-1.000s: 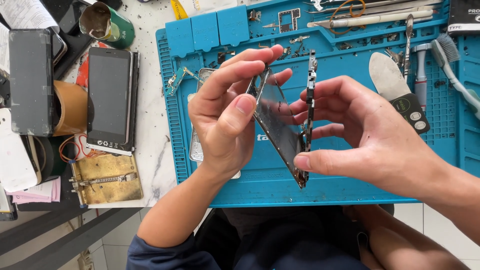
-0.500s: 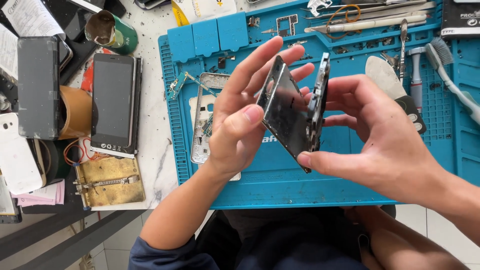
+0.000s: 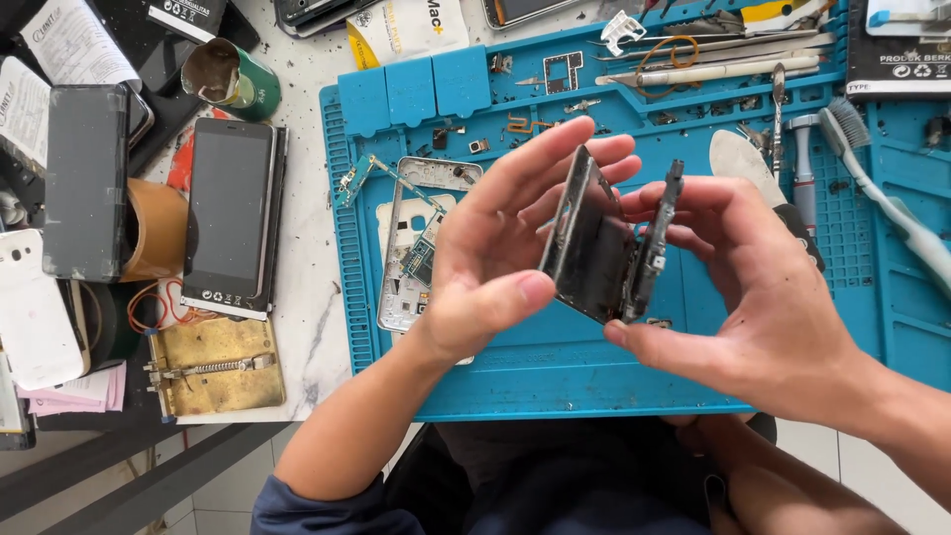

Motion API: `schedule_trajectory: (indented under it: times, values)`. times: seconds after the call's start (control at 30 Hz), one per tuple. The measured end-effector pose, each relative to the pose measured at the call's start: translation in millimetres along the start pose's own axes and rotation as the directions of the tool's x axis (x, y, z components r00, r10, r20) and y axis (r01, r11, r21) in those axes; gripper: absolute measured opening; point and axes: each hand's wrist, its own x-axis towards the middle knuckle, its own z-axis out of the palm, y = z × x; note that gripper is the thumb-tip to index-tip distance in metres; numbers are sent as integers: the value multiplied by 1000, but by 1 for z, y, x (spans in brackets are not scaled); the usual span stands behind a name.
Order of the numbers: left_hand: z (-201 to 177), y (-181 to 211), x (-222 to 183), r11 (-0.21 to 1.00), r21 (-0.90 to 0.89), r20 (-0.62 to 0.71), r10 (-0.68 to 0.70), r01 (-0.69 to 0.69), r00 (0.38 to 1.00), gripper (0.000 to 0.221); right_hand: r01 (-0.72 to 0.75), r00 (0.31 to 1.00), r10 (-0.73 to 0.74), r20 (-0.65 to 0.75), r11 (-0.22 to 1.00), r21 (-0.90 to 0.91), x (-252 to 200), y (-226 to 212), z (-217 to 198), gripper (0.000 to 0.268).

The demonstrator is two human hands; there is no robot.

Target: Removing the screen assembly from a mobile phone using a spudger and tweezers at a repair workstation.

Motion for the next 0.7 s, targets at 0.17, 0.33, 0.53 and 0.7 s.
schedule_trajectory:
  times: [0.17,0.33,0.53,0.7]
  values:
    - [7,7,-3,957,281,88,52,-75,995,86,-35,996,17,85,978,206,-1,12,-6,78]
    - [5,-13,-3,599,763,210,127,-244,969,114,-30,992,19,122,996,85,-7,30,-18,91]
    - [7,-9,-3,560,780,240,146,-280,960,103,-29,992,27,122,999,21,0,20,-13,91]
    - [11,-9,-7,522,812,214,150,-261,965,83,-26,993,28,113,1000,-16,-3,15,-9,91]
